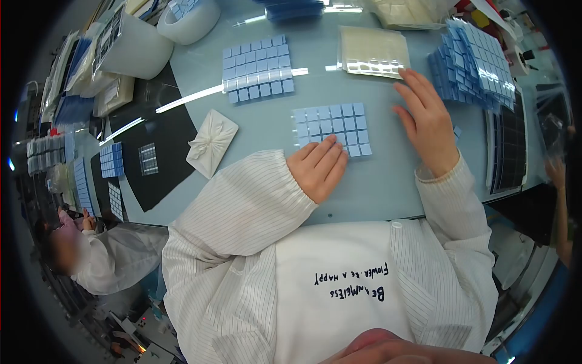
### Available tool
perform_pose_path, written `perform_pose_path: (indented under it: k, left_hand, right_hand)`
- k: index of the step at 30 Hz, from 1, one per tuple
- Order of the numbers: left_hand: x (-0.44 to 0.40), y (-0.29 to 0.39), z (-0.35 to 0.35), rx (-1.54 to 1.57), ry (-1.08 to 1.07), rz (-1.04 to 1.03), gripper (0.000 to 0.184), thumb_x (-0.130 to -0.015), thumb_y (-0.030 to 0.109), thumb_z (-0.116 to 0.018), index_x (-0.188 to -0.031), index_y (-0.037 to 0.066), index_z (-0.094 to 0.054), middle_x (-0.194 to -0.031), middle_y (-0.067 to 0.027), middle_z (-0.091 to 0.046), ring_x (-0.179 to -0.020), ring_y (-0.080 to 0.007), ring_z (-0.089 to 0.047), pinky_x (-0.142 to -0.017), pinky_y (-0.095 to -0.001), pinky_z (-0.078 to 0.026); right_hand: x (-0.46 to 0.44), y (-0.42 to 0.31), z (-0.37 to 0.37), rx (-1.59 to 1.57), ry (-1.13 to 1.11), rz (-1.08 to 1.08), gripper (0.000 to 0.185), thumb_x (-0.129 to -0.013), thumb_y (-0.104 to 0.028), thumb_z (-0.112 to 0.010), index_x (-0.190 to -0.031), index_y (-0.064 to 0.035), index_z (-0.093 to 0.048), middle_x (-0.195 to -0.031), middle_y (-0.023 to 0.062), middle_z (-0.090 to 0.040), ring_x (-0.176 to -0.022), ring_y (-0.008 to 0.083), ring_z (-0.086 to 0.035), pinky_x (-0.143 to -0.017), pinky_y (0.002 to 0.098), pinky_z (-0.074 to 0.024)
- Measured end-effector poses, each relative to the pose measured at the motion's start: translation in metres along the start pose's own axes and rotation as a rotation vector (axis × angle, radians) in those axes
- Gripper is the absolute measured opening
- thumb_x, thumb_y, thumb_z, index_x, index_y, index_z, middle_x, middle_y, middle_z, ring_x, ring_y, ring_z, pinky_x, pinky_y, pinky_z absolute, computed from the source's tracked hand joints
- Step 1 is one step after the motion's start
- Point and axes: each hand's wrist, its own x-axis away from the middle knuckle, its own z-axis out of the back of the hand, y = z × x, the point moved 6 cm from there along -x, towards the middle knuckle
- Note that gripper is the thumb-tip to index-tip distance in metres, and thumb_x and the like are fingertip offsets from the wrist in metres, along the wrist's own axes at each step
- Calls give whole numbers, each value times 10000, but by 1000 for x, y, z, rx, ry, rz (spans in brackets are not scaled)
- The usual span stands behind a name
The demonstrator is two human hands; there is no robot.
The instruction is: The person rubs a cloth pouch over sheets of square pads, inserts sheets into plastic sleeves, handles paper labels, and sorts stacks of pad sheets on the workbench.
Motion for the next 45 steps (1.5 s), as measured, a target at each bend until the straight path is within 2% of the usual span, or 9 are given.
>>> perform_pose_path:
  k: [15, 18, 21, 23, 24, 28, 31, 43, 45]
  left_hand:
    - [3, -29, 11, 420, 77, 255, 109, -823, 17, -670, -923, -24, -658, -963, -189, -677, -945, -309, -675, -805, -356, -571]
    - [-1, -44, 13, 761, 47, 509, 91, -830, 6, -653, -918, -9, -674, -922, -139, -690, -871, -290, -685, -793, -343, -571]
    - [7, -51, 3, 1263, -154, 981, 299, -912, 64, -574, -1201, -7, -595, -1151, -144, -624, -1048, -268, -621, -923, -347, -514]
    - [12, -51, 6, 2044, 379, 1256, 467, -959, 157, -503, -1397, 25, -409, -1324, -120, -507, -1211, -237, -509, -1004, -364, -461]
    - [11, -60, 3, 2105, 309, 1164, 552, -963, 196, -494, -1457, 56, -289, -1405, -108, -419, -1302, -225, -412, -1066, -367, -406]
    - [18, -62, 10, 1975, 307, 1134, 531, -960, 163, -503, -1443, 43, -319, -1392, -104, -430, -1289, -235, -437, -1074, -369, -408]
    - [24, -75, 8, 1359, 167, 1137, 492, -901, 35, -581, -1375, 30, -451, -1303, -94, -492, -1184, -234, -532, -1017, -358, -466]
    - [26, -74, 5, 1760, 336, 981, 462, -882, -24, -572, -1338, -6, -501, -1310, -150, -505, -1174, -265, -554, -996, -383, -477]
    - [25, -79, 12, 1226, 267, 839, 390, -858, -36, -594, -1247, -23, -569, -1210, -145, -575, -1088, -261, -599, -928, -373, -503]
  right_hand:
    - [-30, 4, -11, 201, 103, 317, 225, -782, 30, -642, -1004, 0, -670, -949, 116, -696, -924, 288, -662, -902, 412, -509]
    - [-26, -36, 24, -56, 233, 394, 259, -758, 37, -659, -1017, 51, -655, -942, 148, -693, -871, 313, -680, -831, 413, -544]
    - [-6, -89, 27, -272, 40, 603, 275, -747, 20, -677, -1017, 67, -646, -1002, 191, -690, -950, 312, -684, -862, 419, -541]
    - [6, -101, 11, -276, 53, 631, 279, -747, 11, -679, -1019, 64, -646, -1018, 196, -688, -980, 317, -678, -867, 415, -543]
    - [10, -103, 7, -280, 68, 659, 284, -747, 2, -680, -1022, 60, -646, -1034, 201, -685, -1011, 321, -671, -873, 411, -545]
    - [8, -101, 5, -328, 32, 623, 282, -750, -3, -680, -1022, 60, -644, -1056, 213, -679, -1030, 324, -666, -870, 413, -552]
    - [8, -101, 6, -337, 26, 644, 275, -757, -9, -683, -1020, 62, -644, -1056, 212, -679, -1023, 323, -668, -861, 399, -560]
    - [14, -104, -5, -340, 82, 649, 232, -794, -45, -688, -1016, 19, -661, -1049, 183, -691, -1004, 283, -680, -838, 370, -569]
    - [15, -102, -4, -393, 133, 640, 199, -814, -41, -663, -1004, 17, -664, -1050, 181, -688, -989, 286, -682, -818, 368, -574]
